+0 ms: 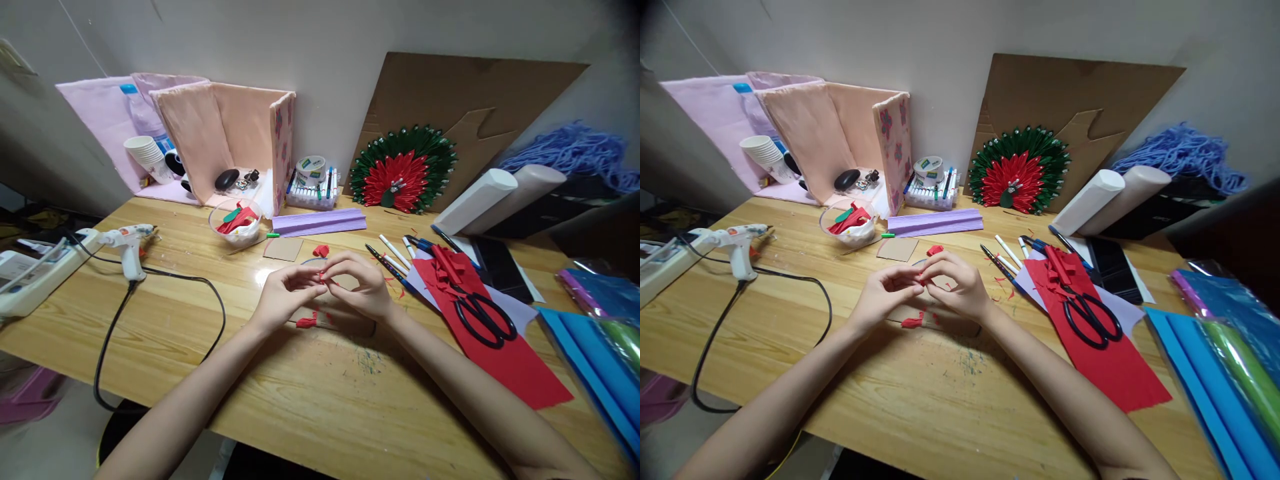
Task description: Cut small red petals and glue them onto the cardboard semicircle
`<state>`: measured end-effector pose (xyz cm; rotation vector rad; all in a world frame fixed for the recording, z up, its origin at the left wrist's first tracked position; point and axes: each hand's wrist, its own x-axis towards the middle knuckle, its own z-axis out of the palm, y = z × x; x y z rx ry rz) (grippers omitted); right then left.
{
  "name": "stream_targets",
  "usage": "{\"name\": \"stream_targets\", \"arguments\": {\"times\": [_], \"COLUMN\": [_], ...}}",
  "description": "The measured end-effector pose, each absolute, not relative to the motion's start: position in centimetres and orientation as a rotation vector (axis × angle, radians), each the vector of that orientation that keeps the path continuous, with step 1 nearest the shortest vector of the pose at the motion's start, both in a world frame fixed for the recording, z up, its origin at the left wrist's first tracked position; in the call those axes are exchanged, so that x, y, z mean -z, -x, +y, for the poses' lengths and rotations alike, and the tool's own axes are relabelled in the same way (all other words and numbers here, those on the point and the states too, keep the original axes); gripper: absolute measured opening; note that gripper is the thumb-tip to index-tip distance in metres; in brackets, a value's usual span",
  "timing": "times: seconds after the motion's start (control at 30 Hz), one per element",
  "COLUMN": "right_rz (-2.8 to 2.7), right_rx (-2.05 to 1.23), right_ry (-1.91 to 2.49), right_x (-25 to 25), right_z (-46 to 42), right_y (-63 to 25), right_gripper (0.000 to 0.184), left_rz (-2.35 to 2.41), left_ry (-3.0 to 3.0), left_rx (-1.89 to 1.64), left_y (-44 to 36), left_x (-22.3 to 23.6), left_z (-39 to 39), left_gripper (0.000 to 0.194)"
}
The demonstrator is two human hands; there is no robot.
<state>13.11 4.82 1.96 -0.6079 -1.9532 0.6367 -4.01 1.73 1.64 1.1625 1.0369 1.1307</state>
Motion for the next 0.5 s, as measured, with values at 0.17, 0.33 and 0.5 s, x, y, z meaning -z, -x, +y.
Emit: {"name": "stream_targets", "arguments": {"times": [0.17,0.33,0.5], "right_rz": [-1.911,-1.921,-1.947], "right_rx": [-0.662,-0.654,-0.631], "right_ry": [0.639,0.653,0.626], "right_x": [-1.63,-1.59,-1.73], "right_z": [4.83,4.76,4.86], "right_y": [-13.07,-13.12,-13.32], "right_gripper": [0.011,0.011,0.012], "left_rz": [1.084,1.121,1.185], "left_ry": [-1.284,-1.418,-1.526], "left_rx": [-1.179,-1.238,-1.242], "left_y": [3.80,4.02,4.28], "left_x": [-1.95,-2.23,-2.26], "left_z": [1.29,1.13,1.13], "left_gripper": [0.025,0.023,0.022]}}
